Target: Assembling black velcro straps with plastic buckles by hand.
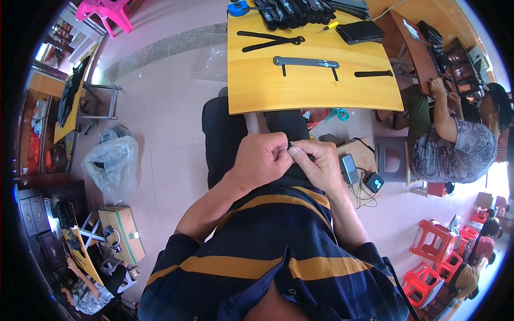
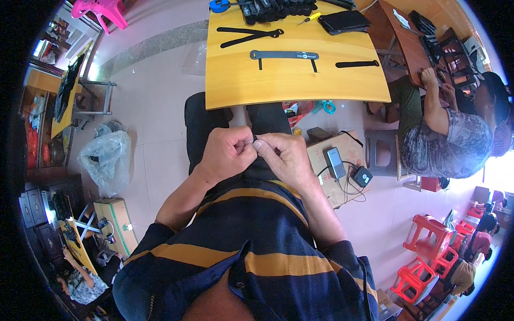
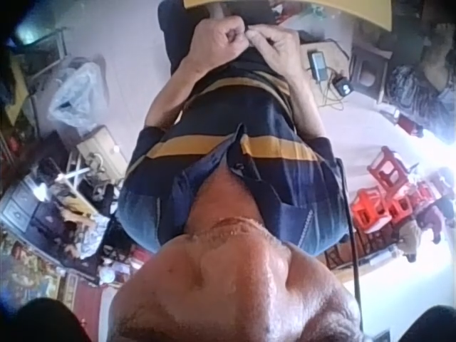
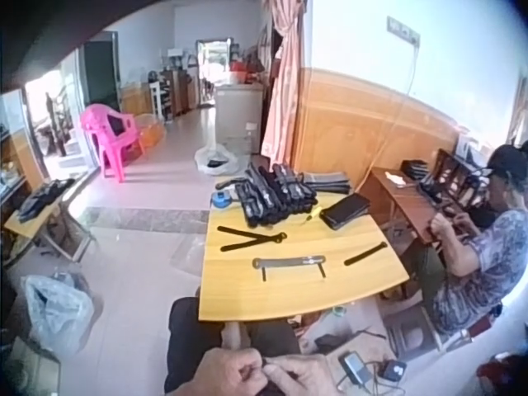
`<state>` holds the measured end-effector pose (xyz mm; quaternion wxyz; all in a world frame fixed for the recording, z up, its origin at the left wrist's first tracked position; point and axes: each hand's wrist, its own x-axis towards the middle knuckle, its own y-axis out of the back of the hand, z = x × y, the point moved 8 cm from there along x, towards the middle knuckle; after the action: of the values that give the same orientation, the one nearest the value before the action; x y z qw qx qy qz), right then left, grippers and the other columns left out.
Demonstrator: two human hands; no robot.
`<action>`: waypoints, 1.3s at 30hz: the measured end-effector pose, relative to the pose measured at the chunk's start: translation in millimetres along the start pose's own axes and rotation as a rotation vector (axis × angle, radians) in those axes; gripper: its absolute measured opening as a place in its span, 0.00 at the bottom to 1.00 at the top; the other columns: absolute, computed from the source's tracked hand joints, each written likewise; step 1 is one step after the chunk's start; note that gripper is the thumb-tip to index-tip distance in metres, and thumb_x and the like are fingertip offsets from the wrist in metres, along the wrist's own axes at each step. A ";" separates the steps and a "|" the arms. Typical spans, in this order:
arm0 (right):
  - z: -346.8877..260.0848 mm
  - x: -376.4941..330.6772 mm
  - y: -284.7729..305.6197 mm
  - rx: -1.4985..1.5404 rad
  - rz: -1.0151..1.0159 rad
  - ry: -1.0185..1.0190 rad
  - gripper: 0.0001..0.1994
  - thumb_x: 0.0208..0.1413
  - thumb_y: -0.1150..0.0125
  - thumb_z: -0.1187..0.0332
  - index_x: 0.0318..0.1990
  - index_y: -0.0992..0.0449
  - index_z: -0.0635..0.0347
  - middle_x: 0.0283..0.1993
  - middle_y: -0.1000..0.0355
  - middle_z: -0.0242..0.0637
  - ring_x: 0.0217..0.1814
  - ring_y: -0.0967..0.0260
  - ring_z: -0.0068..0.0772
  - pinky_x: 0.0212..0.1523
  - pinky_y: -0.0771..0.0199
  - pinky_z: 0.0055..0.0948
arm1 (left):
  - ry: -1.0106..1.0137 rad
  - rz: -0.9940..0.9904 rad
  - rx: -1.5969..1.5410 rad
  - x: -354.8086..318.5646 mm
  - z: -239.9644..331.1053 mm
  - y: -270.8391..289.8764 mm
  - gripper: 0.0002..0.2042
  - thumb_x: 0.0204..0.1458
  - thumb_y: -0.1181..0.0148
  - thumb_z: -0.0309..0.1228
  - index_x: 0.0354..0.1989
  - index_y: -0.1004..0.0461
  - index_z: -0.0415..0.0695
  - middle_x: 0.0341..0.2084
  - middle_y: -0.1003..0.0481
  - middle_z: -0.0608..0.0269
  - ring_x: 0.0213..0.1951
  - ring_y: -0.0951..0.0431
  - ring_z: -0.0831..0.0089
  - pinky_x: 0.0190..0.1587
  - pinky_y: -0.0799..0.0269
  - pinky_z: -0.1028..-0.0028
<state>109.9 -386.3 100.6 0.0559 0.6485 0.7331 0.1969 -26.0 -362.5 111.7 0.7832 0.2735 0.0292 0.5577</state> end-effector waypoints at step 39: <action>-19.4 0.1 10.1 -0.225 0.205 0.276 0.03 0.53 0.39 0.78 0.34 0.20 0.63 0.26 0.24 0.40 0.26 0.24 0.38 0.28 0.25 0.31 | 0.167 -0.015 -0.331 4.0 -21.1 -7.9 0.10 0.56 0.38 0.31 0.27 0.26 0.38 0.15 0.26 0.64 0.20 0.28 0.84 0.23 0.35 0.79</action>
<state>112.8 -389.6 122.0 0.0067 0.6764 0.6372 0.3693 -25.1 -352.3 91.3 0.8165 0.0932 0.0041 0.5698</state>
